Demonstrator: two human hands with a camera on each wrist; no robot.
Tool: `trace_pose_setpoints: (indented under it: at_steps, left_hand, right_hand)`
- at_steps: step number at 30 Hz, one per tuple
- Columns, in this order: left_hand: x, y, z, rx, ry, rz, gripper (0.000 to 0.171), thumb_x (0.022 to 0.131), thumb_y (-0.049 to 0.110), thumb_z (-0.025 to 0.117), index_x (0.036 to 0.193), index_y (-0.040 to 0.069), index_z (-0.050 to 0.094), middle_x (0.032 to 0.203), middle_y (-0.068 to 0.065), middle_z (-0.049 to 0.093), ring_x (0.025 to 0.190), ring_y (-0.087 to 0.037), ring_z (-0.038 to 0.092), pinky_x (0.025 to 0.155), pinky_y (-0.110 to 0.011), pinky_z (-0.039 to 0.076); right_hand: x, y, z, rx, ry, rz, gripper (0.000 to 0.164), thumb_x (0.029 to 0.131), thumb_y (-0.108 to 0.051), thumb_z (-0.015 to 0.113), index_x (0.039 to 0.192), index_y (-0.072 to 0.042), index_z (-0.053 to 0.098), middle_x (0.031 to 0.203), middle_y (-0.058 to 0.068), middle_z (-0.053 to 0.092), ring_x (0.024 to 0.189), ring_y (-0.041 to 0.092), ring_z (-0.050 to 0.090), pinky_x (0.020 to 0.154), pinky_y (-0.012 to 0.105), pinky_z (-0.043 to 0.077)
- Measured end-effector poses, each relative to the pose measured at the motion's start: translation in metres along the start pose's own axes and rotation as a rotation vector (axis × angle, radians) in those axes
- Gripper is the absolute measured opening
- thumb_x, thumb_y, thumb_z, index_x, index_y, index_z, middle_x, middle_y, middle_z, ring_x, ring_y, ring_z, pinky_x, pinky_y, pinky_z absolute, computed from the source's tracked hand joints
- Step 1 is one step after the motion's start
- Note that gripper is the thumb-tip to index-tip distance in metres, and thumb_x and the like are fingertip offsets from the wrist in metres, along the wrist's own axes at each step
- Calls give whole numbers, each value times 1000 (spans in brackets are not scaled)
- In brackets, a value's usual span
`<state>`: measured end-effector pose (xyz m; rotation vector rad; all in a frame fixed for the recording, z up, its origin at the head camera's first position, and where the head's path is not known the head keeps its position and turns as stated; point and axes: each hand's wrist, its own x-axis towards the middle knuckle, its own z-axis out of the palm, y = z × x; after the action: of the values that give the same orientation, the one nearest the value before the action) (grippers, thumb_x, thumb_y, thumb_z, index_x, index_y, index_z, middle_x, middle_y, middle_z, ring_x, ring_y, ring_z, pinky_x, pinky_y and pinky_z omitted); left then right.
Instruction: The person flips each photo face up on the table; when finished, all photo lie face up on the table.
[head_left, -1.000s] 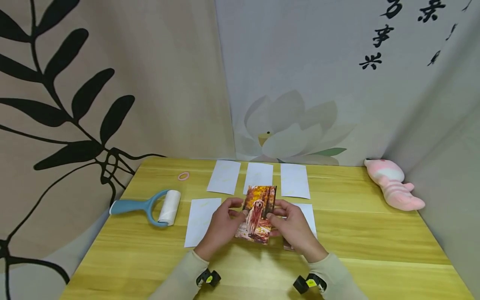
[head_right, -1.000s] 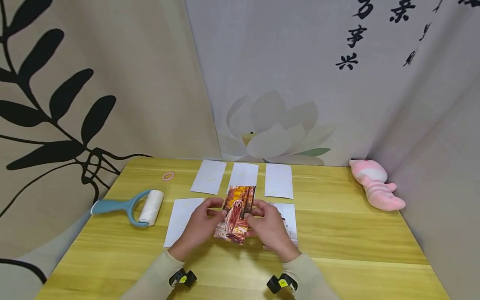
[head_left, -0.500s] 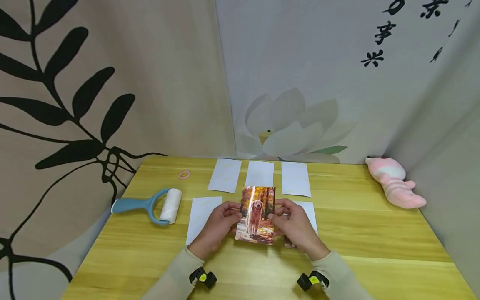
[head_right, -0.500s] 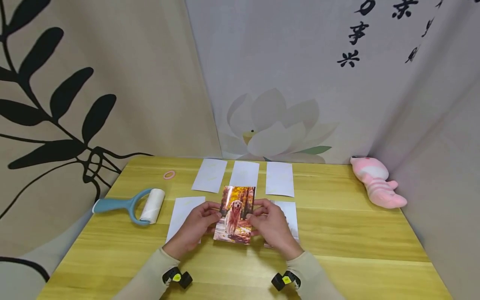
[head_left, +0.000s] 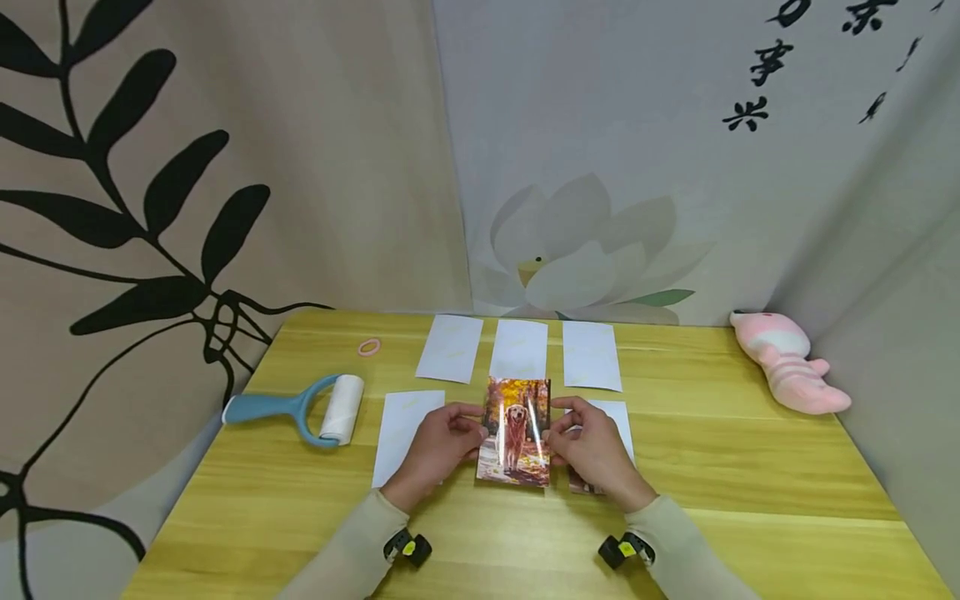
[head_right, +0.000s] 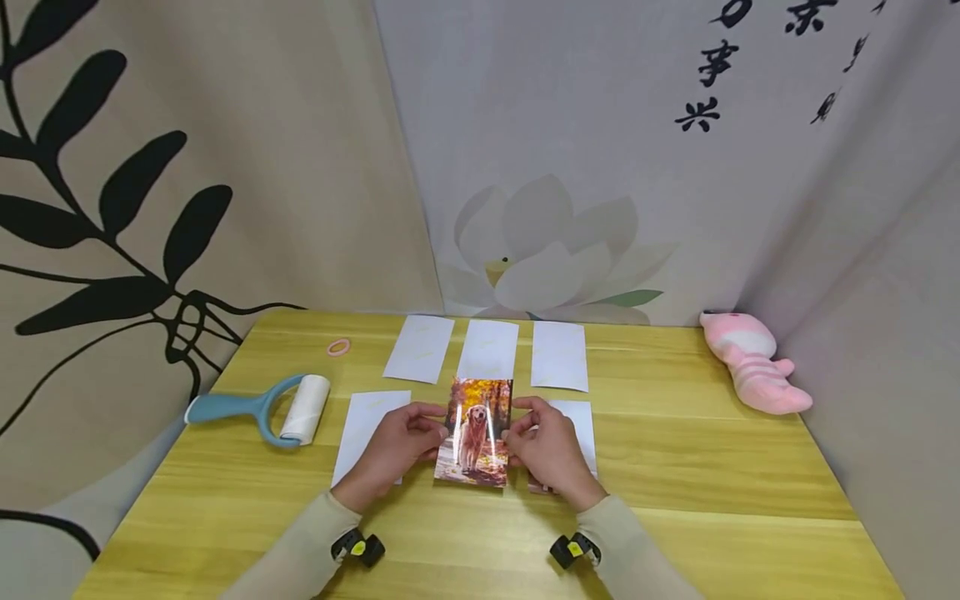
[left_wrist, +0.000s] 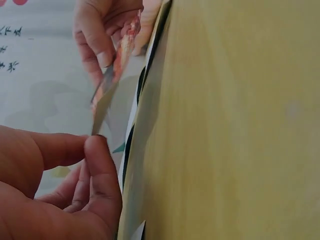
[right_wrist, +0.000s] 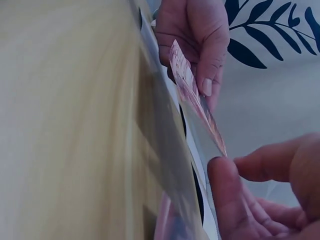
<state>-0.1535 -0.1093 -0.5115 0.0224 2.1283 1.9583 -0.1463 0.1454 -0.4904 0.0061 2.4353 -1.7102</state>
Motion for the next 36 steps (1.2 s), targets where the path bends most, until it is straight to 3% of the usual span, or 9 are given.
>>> trace_pose_setpoints:
  at_steps: [4, 11, 16, 19, 25, 36]
  left_hand:
    - [1, 1, -2, 97, -11, 13, 28, 98, 4, 72, 125, -2, 69, 105, -18, 71, 83, -17, 71, 75, -34, 65]
    - [0, 6, -4, 186, -66, -42, 33, 100, 10, 71, 130, -3, 69, 108, -14, 72, 83, -16, 73, 77, -35, 65]
    - [-2, 7, -5, 222, -97, -69, 41, 104, 19, 66, 139, -4, 65, 120, -16, 74, 91, -20, 76, 80, -34, 65]
    - [-4, 9, -5, 235, -105, -68, 46, 105, 23, 66, 142, -4, 63, 123, -17, 75, 95, -22, 77, 82, -35, 65]
    - [-5, 12, -6, 262, -107, -71, 47, 105, 27, 66, 141, -3, 63, 121, -16, 76, 95, -23, 77, 81, -35, 65]
    - [-8, 14, -9, 279, -119, -54, 55, 104, 27, 65, 149, -3, 55, 125, -15, 70, 96, -22, 76, 82, -35, 64]
  right_hand:
    - [4, 3, -1, -74, -26, -8, 46, 93, -2, 76, 138, -3, 64, 92, 9, 70, 65, 22, 73, 52, 37, 60]
    - [7, 10, -5, -162, -66, -19, 45, 95, -6, 73, 138, 3, 65, 88, 4, 71, 62, 17, 71, 49, 33, 56]
    - [6, 10, -5, -141, -108, 6, 51, 97, -8, 73, 145, 4, 59, 89, 6, 72, 60, 19, 69, 46, 36, 56]
    - [7, 10, -6, -147, -109, 15, 52, 97, -9, 74, 145, 4, 59, 90, 6, 73, 62, 19, 70, 51, 35, 57]
    - [8, 10, -10, -180, -115, -25, 50, 96, -12, 75, 141, 5, 61, 90, 5, 78, 66, 19, 73, 64, 30, 62]
    - [14, 13, -20, -256, -167, -104, 51, 99, -20, 74, 140, 5, 61, 92, 3, 79, 66, 17, 73, 64, 31, 59]
